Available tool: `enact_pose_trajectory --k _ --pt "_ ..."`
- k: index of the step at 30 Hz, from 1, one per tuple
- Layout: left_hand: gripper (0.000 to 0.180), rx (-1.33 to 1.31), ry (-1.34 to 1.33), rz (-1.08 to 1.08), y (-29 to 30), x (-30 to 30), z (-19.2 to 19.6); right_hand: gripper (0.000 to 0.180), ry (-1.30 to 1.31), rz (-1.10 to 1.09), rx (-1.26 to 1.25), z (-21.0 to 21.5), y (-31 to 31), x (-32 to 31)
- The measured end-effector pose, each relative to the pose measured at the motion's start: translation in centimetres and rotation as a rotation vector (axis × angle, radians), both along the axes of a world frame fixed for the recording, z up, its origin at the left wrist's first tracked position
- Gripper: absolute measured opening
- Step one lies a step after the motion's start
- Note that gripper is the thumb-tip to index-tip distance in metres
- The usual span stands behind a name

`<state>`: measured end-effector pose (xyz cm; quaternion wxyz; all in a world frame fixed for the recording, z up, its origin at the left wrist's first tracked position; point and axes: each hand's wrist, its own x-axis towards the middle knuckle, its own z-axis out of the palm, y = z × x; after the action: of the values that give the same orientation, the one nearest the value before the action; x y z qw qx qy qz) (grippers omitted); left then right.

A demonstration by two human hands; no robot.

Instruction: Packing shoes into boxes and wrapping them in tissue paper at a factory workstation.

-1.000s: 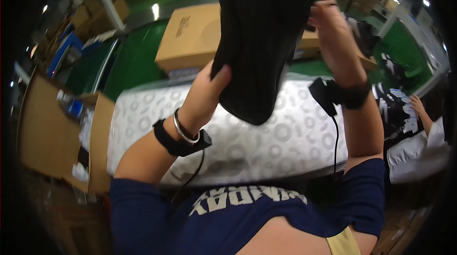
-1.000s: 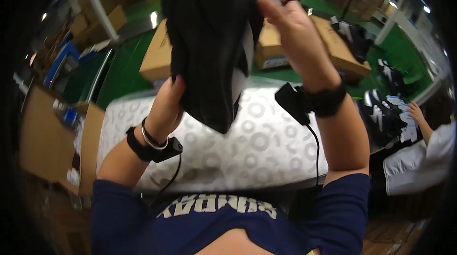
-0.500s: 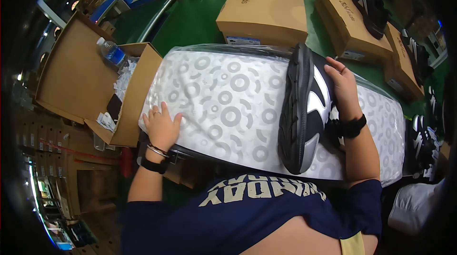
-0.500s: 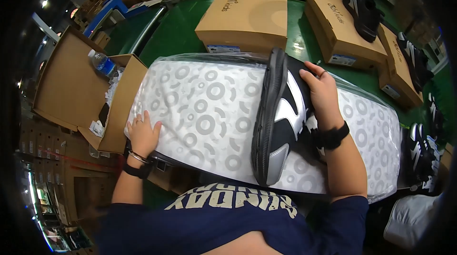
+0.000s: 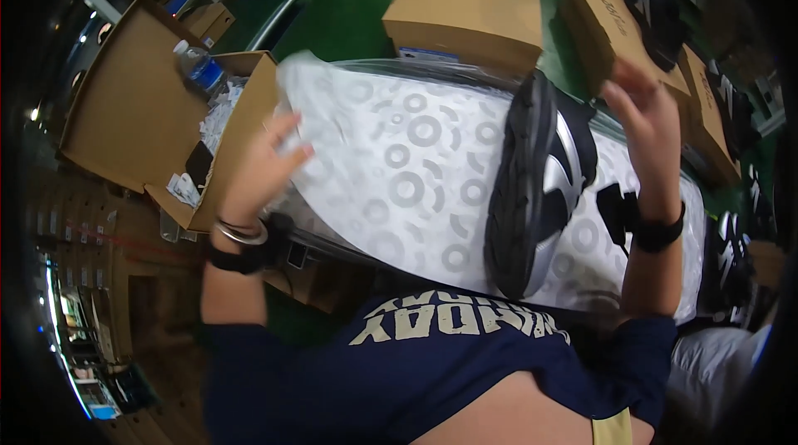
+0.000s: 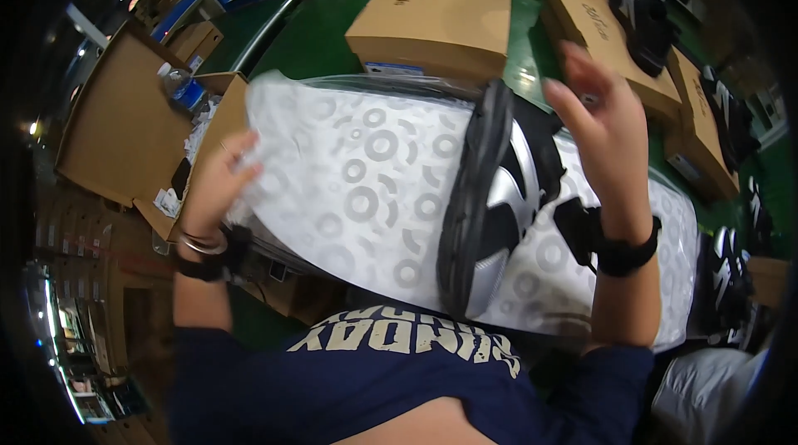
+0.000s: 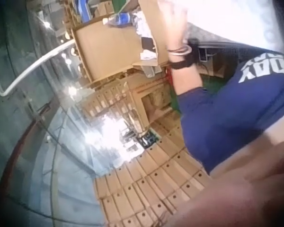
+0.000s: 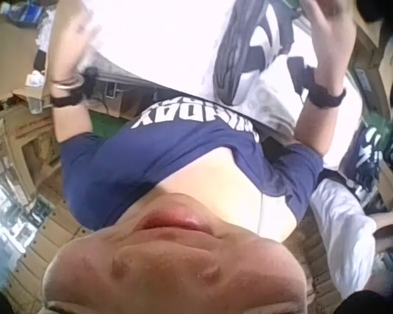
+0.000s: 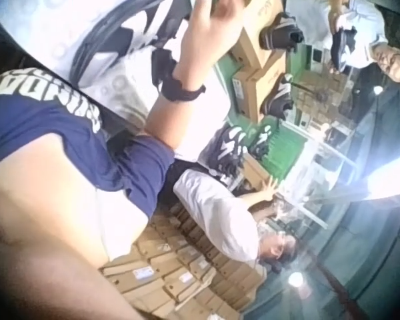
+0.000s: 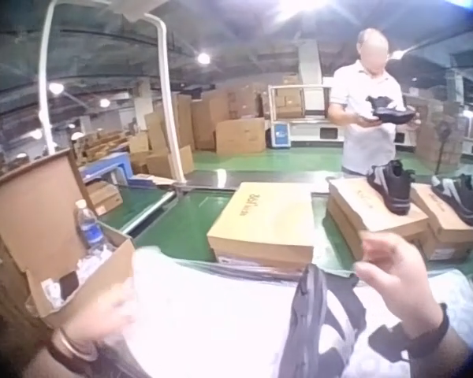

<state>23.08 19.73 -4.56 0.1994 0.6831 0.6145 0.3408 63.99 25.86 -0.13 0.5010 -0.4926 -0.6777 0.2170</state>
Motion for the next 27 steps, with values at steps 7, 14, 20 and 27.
enact_pose_trajectory --k 7,14,20,27 --pt "0.069 0.354 0.564 -0.740 0.0 20.4 15.4 0.048 -0.612 0.646 0.796 9.0 1.9 -2.2" --pt "0.057 0.421 0.334 -0.974 6.2 23.6 7.9 0.032 0.059 0.194 -0.377 -4.1 -4.2 15.6" --pt "0.061 0.201 0.742 -0.960 9.4 24.9 1.3 0.054 0.245 -0.389 -0.460 -1.6 2.1 14.4" --pt "0.060 0.135 0.722 -0.989 8.6 25.0 0.8 0.083 -0.002 -0.599 -0.053 -0.3 19.2 17.3"
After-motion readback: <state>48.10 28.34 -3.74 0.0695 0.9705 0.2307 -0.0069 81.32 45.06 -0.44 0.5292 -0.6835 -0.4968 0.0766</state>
